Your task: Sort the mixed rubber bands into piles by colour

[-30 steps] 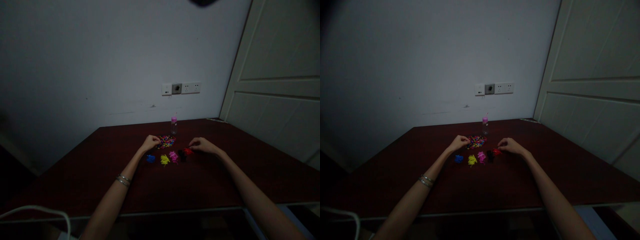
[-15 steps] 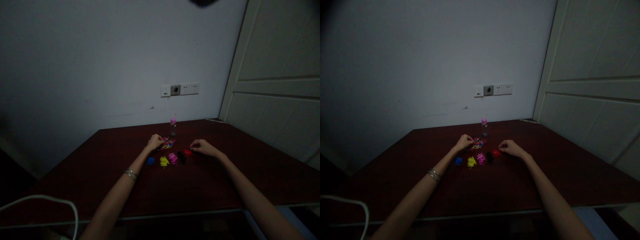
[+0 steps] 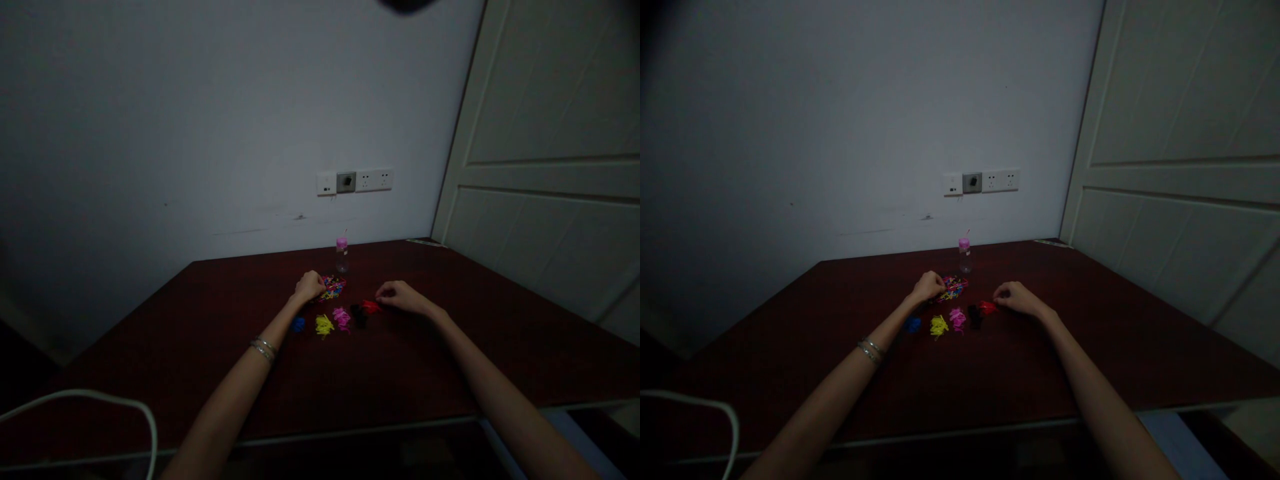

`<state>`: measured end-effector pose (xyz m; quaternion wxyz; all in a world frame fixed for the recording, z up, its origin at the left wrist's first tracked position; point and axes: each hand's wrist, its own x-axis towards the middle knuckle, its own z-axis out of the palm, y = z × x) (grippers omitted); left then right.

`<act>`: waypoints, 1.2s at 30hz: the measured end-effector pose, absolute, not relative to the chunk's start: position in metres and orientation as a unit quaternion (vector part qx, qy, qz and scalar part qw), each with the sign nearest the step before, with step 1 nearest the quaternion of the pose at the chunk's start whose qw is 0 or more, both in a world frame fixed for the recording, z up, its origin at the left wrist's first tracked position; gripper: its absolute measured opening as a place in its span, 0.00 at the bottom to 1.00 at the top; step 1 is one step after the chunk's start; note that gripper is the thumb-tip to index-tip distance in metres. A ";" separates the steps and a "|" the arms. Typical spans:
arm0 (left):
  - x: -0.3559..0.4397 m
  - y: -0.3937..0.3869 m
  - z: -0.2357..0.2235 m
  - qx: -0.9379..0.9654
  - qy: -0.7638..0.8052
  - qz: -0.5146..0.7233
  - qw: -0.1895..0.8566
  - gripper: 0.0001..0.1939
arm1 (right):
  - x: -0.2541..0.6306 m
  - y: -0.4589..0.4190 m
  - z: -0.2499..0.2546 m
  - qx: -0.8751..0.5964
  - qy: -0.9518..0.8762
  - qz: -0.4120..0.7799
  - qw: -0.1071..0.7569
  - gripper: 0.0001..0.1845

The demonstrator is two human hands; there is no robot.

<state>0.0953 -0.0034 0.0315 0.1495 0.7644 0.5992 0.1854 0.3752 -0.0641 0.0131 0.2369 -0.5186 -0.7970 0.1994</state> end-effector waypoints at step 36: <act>0.087 -0.056 0.055 0.749 0.409 0.373 0.363 0.16 | 0.276 -0.089 0.060 -0.353 -0.818 0.124 0.437 0.09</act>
